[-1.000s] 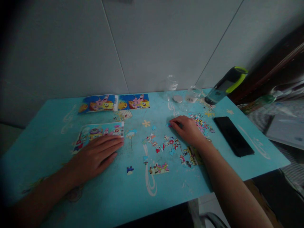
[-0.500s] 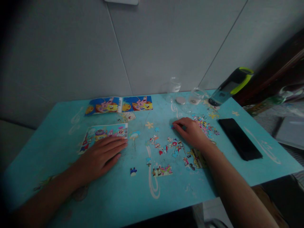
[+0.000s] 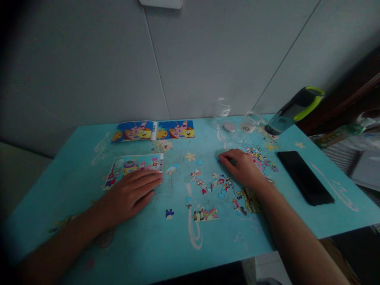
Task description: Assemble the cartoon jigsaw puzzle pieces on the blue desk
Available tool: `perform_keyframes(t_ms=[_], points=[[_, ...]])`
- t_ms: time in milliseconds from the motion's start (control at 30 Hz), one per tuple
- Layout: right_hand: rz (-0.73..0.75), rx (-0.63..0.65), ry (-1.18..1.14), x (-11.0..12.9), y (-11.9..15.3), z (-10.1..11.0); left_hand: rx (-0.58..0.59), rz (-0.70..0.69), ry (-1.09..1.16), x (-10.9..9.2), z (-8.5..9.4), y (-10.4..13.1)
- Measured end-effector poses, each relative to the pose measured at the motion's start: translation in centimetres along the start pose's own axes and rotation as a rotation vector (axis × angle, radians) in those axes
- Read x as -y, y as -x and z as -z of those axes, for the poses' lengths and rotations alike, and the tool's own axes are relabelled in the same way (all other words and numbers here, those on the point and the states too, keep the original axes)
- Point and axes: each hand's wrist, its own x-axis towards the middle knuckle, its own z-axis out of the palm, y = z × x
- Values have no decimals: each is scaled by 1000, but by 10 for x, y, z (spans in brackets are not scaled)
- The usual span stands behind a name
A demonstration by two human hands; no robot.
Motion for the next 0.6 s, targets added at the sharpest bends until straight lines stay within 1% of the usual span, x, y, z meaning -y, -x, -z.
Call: perform_keyframes(t_ms=[167, 467, 600], points=[[-15, 15, 7, -1, 0, 0, 3, 7, 10, 0, 1, 0], [-14, 19, 14, -1, 1, 0, 20, -17, -50, 1, 1, 2], [-6, 8, 14, 0, 0, 0, 10, -24, -64, 1, 0, 1]])
